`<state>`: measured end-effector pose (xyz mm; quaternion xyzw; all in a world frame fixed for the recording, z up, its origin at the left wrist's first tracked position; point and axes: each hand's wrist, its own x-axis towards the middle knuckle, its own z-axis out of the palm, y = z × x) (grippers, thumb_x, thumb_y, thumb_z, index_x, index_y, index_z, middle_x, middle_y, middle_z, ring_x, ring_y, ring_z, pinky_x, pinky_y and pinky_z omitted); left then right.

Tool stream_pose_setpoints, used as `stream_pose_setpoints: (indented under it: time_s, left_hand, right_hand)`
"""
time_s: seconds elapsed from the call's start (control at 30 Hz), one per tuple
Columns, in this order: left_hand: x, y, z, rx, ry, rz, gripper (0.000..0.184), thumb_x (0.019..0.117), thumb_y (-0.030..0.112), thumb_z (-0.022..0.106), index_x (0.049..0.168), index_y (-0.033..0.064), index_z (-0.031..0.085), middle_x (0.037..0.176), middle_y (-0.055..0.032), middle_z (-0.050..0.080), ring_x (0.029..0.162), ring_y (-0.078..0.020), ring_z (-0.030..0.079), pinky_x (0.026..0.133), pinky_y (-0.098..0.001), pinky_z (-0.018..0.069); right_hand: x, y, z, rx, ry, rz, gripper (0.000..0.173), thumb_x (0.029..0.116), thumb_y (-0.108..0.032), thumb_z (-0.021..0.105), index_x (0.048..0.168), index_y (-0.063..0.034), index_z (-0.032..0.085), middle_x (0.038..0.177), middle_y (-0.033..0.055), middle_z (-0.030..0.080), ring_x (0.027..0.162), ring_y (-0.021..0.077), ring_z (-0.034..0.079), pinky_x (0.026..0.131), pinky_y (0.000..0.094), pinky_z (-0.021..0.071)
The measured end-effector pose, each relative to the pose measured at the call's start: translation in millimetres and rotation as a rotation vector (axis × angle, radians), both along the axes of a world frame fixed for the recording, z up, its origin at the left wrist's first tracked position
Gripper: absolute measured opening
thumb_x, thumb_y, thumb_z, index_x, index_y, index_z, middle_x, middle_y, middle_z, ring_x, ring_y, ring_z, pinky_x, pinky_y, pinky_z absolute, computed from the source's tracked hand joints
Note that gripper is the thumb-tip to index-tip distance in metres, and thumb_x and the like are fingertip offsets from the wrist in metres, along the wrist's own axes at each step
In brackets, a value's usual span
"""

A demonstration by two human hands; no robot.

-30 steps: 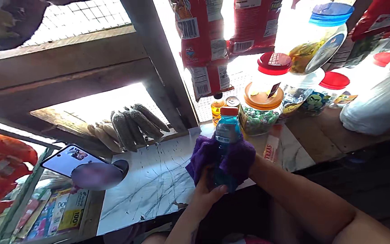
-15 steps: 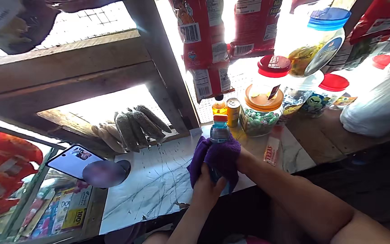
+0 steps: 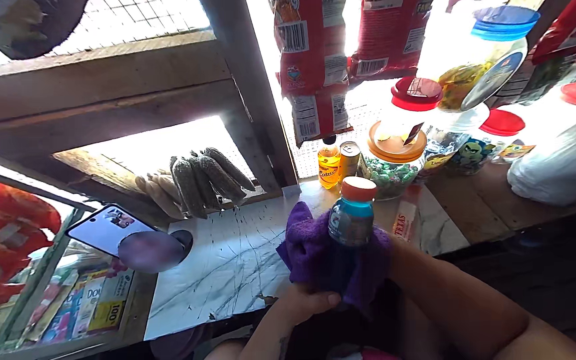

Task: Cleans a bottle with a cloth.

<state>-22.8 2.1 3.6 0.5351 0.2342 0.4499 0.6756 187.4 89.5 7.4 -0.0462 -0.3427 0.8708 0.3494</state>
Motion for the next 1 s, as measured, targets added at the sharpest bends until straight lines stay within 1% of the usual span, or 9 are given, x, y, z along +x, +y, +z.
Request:
stream_pose_setpoints:
  time_s: [0.17, 0.27, 0.33, 0.47, 0.6, 0.67, 0.73, 0.87, 1.0]
  left_hand:
    - [6.3, 11.5, 4.0, 0.148, 0.332, 0.344, 0.065, 0.093, 0.051, 0.066, 0.132, -0.0002, 0.058, 0.12, 0.0044, 0.071, 0.111, 0.0011, 0.064, 0.1, -0.0251, 0.0537]
    - [6.5, 22.9, -5.5, 0.183, 0.707, 0.529, 0.071, 0.0907, 0.053, 0.064, 0.133, -0.0037, 0.059, 0.121, -0.011, 0.07, 0.115, -0.01, 0.064, 0.102, -0.0359, 0.0525]
    - [10.2, 24.7, -8.0, 0.16, 0.772, 0.549, 0.071, 0.0898, 0.051, 0.064, 0.134, -0.0045, 0.058, 0.122, -0.015, 0.069, 0.116, -0.0137, 0.065, 0.102, -0.0387, 0.0515]
    - [14.6, 17.7, -2.5, 0.025, 0.318, 0.416, 0.081, 0.0878, 0.044, 0.075, 0.14, -0.0091, 0.044, 0.127, -0.0045, 0.066, 0.115, -0.0044, 0.063, 0.101, -0.0258, 0.0532]
    - [12.4, 2.0, 4.2, -0.214, 0.04, 0.265, 0.075, 0.0795, 0.049, 0.082, 0.135, 0.0074, 0.052, 0.117, 0.0067, 0.071, 0.108, -0.0043, 0.067, 0.097, -0.0279, 0.0556]
    - [13.8, 0.6, 0.2, -0.124, 0.023, 0.235, 0.057, 0.0837, 0.045, 0.079, 0.129, 0.0155, 0.061, 0.117, 0.0111, 0.072, 0.11, -0.0016, 0.066, 0.099, -0.0269, 0.0544]
    - [14.7, 2.9, -1.0, 0.061, 0.153, 0.264, 0.054, 0.0906, 0.046, 0.071, 0.133, 0.0145, 0.061, 0.122, 0.0141, 0.07, 0.114, 0.0037, 0.063, 0.102, -0.0231, 0.052]
    - [11.3, 13.6, -10.1, 0.258, 0.58, 0.512, 0.072, 0.0931, 0.047, 0.066, 0.134, -0.0098, 0.052, 0.117, -0.0073, 0.07, 0.11, -0.0023, 0.065, 0.098, -0.0269, 0.0545]
    - [15.0, 19.3, -10.9, 0.304, 1.018, 0.749, 0.078, 0.0868, 0.046, 0.065, 0.134, -0.0139, 0.05, 0.106, -0.0258, 0.07, 0.099, -0.0361, 0.07, 0.085, -0.0571, 0.0559]
  right_hand:
    - [-15.4, -6.0, 59.5, -0.121, -0.558, -0.272, 0.022, 0.1027, 0.003, 0.04, 0.098, -0.0125, 0.056, 0.077, -0.0074, 0.063, 0.072, 0.0006, 0.062, 0.071, 0.0203, 0.054]
    - [-33.5, -0.5, 37.2, -0.154, -0.507, -0.43, 0.017, 0.099, 0.001, 0.048, 0.098, -0.0118, 0.059, 0.079, -0.0032, 0.068, 0.074, 0.0058, 0.066, 0.069, 0.0259, 0.0572]
    - [-38.0, 0.3, 33.2, -0.203, -0.505, -0.487, 0.014, 0.1017, 0.0, 0.047, 0.101, -0.0094, 0.058, 0.081, -0.0006, 0.067, 0.076, 0.0079, 0.066, 0.071, 0.0275, 0.0574]
    - [-28.7, -3.8, 34.2, -0.244, -0.392, -0.423, 0.023, 0.0998, 0.0, 0.043, 0.092, -0.0134, 0.06, 0.074, -0.003, 0.069, 0.069, 0.0055, 0.067, 0.065, 0.0249, 0.0574]
    - [-11.7, -1.7, 6.0, -0.098, -0.127, -0.227, 0.015, 0.098, -0.011, 0.052, 0.093, -0.0186, 0.064, 0.081, -0.0059, 0.073, 0.075, 0.0033, 0.069, 0.07, 0.0227, 0.0577]
    - [-7.9, 2.3, -7.4, -0.031, -0.001, -0.154, 0.005, 0.0916, -0.024, 0.07, 0.094, -0.0208, 0.067, 0.085, -0.0068, 0.075, 0.078, 0.0024, 0.071, 0.071, 0.0209, 0.0583]
    - [-7.3, 4.6, -8.4, -0.032, -0.028, -0.163, 0.007, 0.0906, -0.023, 0.069, 0.095, -0.0201, 0.065, 0.083, -0.0072, 0.073, 0.076, 0.0023, 0.07, 0.069, 0.0209, 0.0576]
    - [-16.6, -0.5, 24.1, -0.085, -0.391, -0.35, 0.017, 0.0986, -0.001, 0.047, 0.1, -0.0138, 0.059, 0.082, -0.0069, 0.069, 0.077, 0.0022, 0.066, 0.073, 0.0228, 0.0569]
    - [-44.8, -7.2, 35.3, -0.191, -0.552, -0.588, 0.015, 0.0998, 0.003, 0.049, 0.102, -0.0091, 0.058, 0.082, -0.0014, 0.067, 0.077, 0.0065, 0.065, 0.071, 0.0262, 0.0565]
